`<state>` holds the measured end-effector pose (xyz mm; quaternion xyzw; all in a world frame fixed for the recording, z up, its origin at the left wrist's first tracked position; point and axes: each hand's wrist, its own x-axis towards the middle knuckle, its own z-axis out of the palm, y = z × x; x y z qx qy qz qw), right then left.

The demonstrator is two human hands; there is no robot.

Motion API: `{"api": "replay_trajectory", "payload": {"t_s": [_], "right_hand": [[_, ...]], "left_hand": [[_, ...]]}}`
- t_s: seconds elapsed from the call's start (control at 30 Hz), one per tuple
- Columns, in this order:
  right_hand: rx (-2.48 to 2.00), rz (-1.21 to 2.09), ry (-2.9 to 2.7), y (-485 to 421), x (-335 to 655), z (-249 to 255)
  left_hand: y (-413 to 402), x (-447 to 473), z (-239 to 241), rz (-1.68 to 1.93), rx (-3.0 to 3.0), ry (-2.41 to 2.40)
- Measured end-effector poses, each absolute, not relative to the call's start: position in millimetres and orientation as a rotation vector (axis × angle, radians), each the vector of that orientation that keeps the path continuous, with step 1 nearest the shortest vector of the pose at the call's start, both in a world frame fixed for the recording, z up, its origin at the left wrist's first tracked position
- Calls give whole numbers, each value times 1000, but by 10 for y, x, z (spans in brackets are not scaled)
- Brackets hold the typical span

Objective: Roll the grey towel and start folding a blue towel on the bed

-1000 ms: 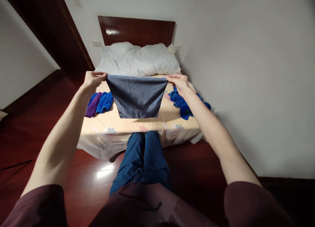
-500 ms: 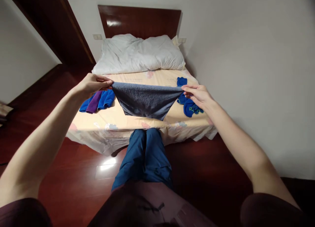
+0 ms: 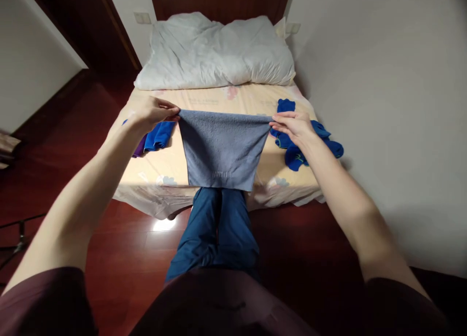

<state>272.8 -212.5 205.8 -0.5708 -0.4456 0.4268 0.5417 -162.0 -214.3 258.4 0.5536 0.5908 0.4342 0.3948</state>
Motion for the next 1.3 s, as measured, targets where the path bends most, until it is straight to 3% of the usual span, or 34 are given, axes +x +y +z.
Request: {"api": "replay_trajectory", "payload": {"t_s": [0.2, 0.43, 0.57, 0.73, 0.87, 1.3], "right_hand": [[-1282, 853, -1035, -1560, 2415, 1849], [-1164, 661, -1161, -1698, 2344, 1589], [-1192, 729, -1104, -2107, 2287, 903], [-1474, 978, -933, -2669, 2082, -95], [-1622, 1172, -852, -2873, 2006, -491], [-1695, 1143, -692, -2981, 2098, -569]], "left_hand": [[-1786, -1428, 2561, 1224, 1511, 1645], [-1749, -1756, 2222, 1666, 1827, 1435], [-2254, -1879, 1444, 1580, 1848, 1654], [-2869, -1788, 174, 1137, 1534, 1843], [-3093, -1676, -377, 974, 1266, 1829], [-3163, -1877, -609, 1110, 1147, 1784]]}}
